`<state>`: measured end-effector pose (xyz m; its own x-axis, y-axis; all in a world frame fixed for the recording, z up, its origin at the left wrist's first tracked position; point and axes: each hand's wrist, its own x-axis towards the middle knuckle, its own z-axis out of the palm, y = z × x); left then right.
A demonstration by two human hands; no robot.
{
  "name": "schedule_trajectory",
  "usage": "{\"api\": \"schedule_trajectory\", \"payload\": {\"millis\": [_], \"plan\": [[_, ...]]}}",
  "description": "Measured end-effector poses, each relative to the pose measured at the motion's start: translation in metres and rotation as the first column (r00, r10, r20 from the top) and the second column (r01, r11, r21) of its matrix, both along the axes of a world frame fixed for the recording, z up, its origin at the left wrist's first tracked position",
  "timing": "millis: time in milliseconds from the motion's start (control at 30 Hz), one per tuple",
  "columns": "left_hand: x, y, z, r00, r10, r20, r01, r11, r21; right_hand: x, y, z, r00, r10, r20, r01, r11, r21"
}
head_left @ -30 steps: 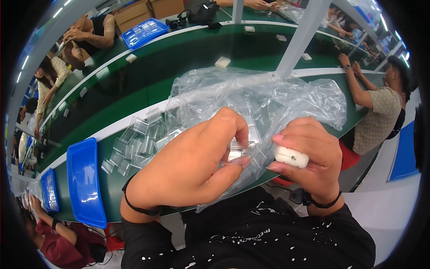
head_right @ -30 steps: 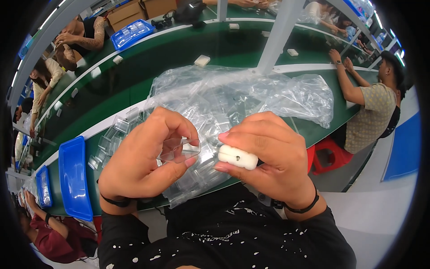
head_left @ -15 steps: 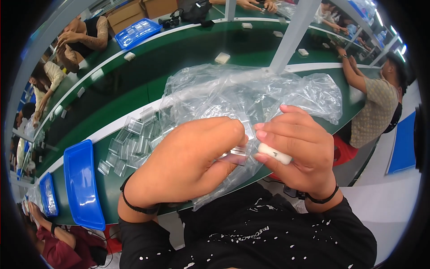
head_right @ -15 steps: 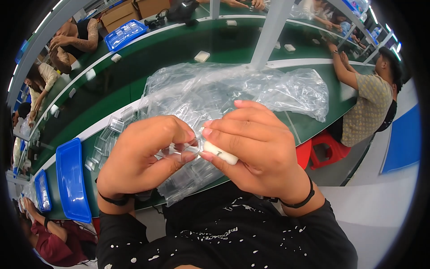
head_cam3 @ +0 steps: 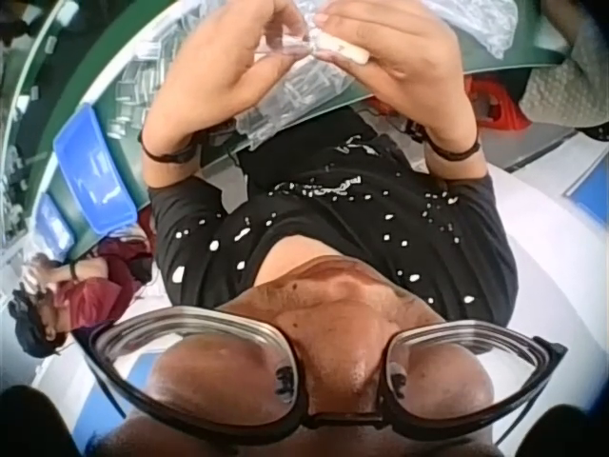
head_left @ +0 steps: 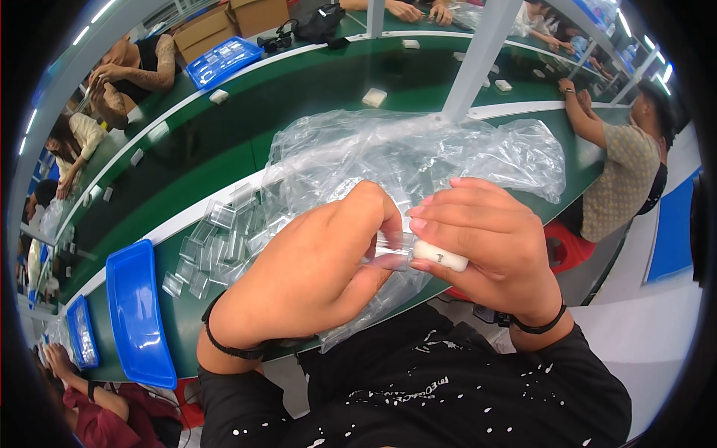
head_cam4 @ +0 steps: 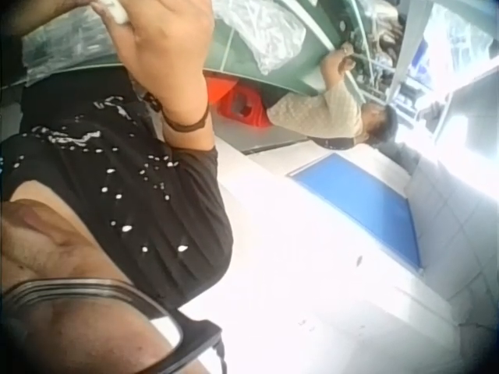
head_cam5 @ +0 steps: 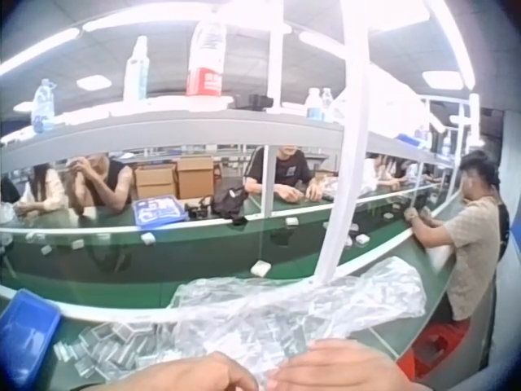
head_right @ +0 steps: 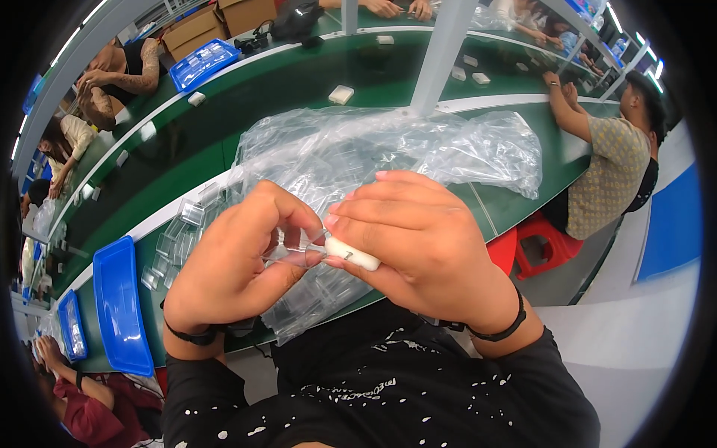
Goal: The person is assembling small white electronic or plastic components into clear plastic cases at a factory workbench.
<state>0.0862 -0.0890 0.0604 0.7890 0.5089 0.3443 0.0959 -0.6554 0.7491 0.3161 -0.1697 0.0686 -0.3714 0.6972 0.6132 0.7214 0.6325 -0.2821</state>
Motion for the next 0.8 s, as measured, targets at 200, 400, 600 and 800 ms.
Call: {"api": "schedule_trajectory", "payload": {"millis": [200,400,600,800], "plan": [[0.000,-0.003,0.000,0.998,0.030,-0.055,-0.030,1.000,0.002,-0.001,0.001,0.000,0.998,-0.018,0.055,0.017,1.000,0.014],[0.003,-0.004,-0.002,1.000,0.010,-0.005,-0.009,0.999,0.044,-0.004,0.001,0.000,0.991,-0.054,0.123,0.049,0.998,0.043],[0.006,-0.009,0.000,1.000,0.005,0.006,-0.006,0.997,0.071,-0.008,0.002,-0.001,0.965,-0.117,0.235,0.089,0.988,0.124],[0.015,-0.009,-0.005,0.993,0.098,0.072,-0.112,0.970,0.214,-0.016,0.003,-0.003,0.946,-0.175,0.274,0.120,0.971,0.205]]}}
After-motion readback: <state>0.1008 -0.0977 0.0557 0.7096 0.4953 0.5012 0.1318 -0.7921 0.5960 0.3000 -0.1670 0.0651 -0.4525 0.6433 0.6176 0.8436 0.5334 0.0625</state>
